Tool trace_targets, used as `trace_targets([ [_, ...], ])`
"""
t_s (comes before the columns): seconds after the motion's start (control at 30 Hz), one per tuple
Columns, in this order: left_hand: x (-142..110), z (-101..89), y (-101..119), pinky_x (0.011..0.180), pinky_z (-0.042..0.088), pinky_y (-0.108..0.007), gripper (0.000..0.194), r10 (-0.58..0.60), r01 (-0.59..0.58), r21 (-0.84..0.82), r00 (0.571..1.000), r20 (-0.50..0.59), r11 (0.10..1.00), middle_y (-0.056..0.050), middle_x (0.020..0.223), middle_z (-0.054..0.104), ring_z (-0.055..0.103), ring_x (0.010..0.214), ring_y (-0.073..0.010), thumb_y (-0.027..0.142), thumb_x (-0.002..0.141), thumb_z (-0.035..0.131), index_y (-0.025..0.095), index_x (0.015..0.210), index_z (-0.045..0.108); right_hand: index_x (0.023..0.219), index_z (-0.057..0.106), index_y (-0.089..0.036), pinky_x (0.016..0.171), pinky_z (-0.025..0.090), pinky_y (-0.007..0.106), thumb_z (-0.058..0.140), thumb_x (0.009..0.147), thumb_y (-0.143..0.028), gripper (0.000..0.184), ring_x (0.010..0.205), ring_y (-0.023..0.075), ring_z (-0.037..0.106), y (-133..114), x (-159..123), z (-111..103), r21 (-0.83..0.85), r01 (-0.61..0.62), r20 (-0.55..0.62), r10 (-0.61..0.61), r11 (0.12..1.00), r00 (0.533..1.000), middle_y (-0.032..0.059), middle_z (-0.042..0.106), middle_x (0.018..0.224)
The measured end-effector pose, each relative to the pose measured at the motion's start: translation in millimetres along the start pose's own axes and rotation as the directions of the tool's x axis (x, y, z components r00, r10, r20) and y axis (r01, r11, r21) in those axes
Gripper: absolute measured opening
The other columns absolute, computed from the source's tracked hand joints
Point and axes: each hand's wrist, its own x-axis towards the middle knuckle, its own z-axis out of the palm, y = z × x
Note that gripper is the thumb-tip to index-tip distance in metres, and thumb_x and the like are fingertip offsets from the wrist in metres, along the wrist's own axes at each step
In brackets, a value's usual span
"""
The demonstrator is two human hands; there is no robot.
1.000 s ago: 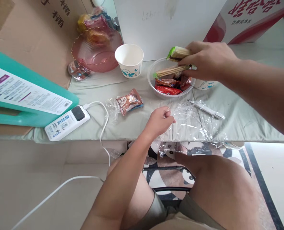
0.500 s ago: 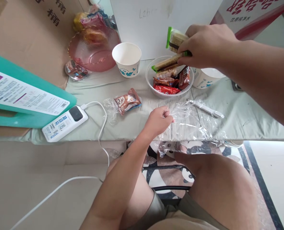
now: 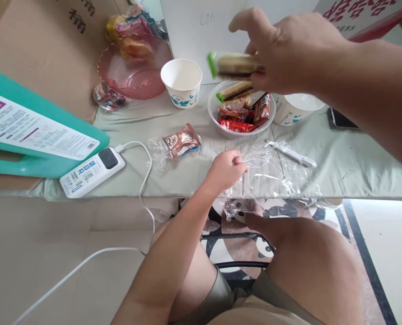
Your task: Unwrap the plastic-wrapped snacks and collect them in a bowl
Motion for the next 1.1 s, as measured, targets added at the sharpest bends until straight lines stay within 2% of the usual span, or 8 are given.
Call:
trace_targets([
  [0.13,0,-0.3,-1,0.061,0.034,-0.027,0.031,0.001,0.000,-0.029,1.000,0.010,1.000,0.005,0.059,0.034,0.074,0.083,-0.0182,0.012,0.078,0.056,0.022,0.063,0.032,0.131,0.067,-0.030,0.097,0.054,0.063,0.062,0.094,-0.013,0.041,0.128,0.0414,0.066,-13,3,-7,-0.103,0.150,0.029,-0.147,0.983,0.989,0.0048,0.071,0.134],
  [0.3,0,-2.0,-4,0.061,0.035,-0.028,0.030,0.012,-0.011,-0.042,1.000,0.022,0.999,0.005,0.060,0.034,0.074,0.082,-0.0183,0.013,0.078,0.055,0.022,0.064,0.032,0.113,0.076,-0.025,0.114,0.039,0.057,0.064,0.083,0.004,0.044,0.138,0.0286,0.058,-17,13,-6,-0.104,0.369,-0.063,-0.377,0.924,0.924,-0.0078,0.071,0.134],
  [0.47,0,-3.0,-3,0.061,0.034,-0.029,0.030,0.020,-0.019,-0.045,0.999,0.029,0.999,0.005,0.061,0.035,0.074,0.083,-0.0182,0.013,0.080,0.055,0.023,0.064,0.032,0.107,0.078,-0.026,0.096,0.046,0.022,0.063,0.078,0.010,0.048,0.145,0.0175,0.049,-30,28,-9,-0.018,0.441,-0.081,-0.441,0.897,0.894,-0.0127,0.071,0.126],
  [0.67,0,-4.0,-3,0.060,0.033,-0.029,0.030,0.013,-0.011,-0.046,0.999,0.042,0.999,0.005,0.061,0.038,0.074,0.083,-0.0185,0.013,0.080,0.055,0.023,0.066,0.032,0.075,0.073,-0.015,0.123,0.036,0.052,0.071,0.073,0.016,0.031,0.135,0.0226,0.059,-54,32,9,0.104,0.485,0.004,-0.488,0.868,0.873,-0.0065,0.064,0.083],
  [0.8,-2,-5.1,-1,0.062,0.034,-0.029,0.029,0.017,-0.014,-0.064,0.999,0.050,0.998,0.005,0.064,0.038,0.074,0.083,-0.0177,0.012,0.080,0.055,0.023,0.067,0.031,0.073,0.073,-0.019,0.115,0.045,0.039,0.070,0.048,0.030,0.055,0.098,0.0140,0.070,-61,47,33,0.322,0.394,0.010,-0.420,0.861,0.908,-0.0115,0.032,0.050],
  [0.93,-4,-5.2,1,0.062,0.034,-0.029,0.029,0.014,-0.011,-0.066,0.998,0.053,0.998,0.005,0.064,0.037,0.075,0.084,-0.0182,0.011,0.079,0.054,0.022,0.066,0.031,0.105,0.078,-0.020,0.120,0.039,0.042,0.057,0.054,0.028,0.073,0.123,0.0204,0.064,-56,53,27,0.446,0.142,0.175,-0.242,0.884,0.954,-0.0064,0.072,0.092],
  [1.0,-5,-6.1,1,0.062,0.033,-0.028,0.028,0.007,-0.004,-0.069,0.999,0.038,0.998,0.005,0.064,0.035,0.075,0.085,-0.0189,0.011,0.078,0.053,0.022,0.066,0.030,0.125,0.072,-0.023,0.123,0.034,0.050,0.056,0.063,0.020,0.078,0.140,0.0281,0.054,-50,34,14,0.376,0.240,0.070,-0.286,0.895,0.956,-0.0009,0.065,0.140],
  [1.1,-4,-10.4,-1,0.060,0.032,-0.028,0.026,0.000,0.002,-0.061,0.999,0.032,0.998,0.005,0.063,0.037,0.076,0.086,-0.0197,0.012,0.077,0.053,0.022,0.066,0.031,0.124,0.068,-0.022,0.106,0.052,0.045,0.046,0.072,0.007,0.063,0.117,0.0240,0.069,-40,-28,12,0.450,0.308,-0.342,-0.157,0.838,0.927,0.0033,0.070,0.130],
])
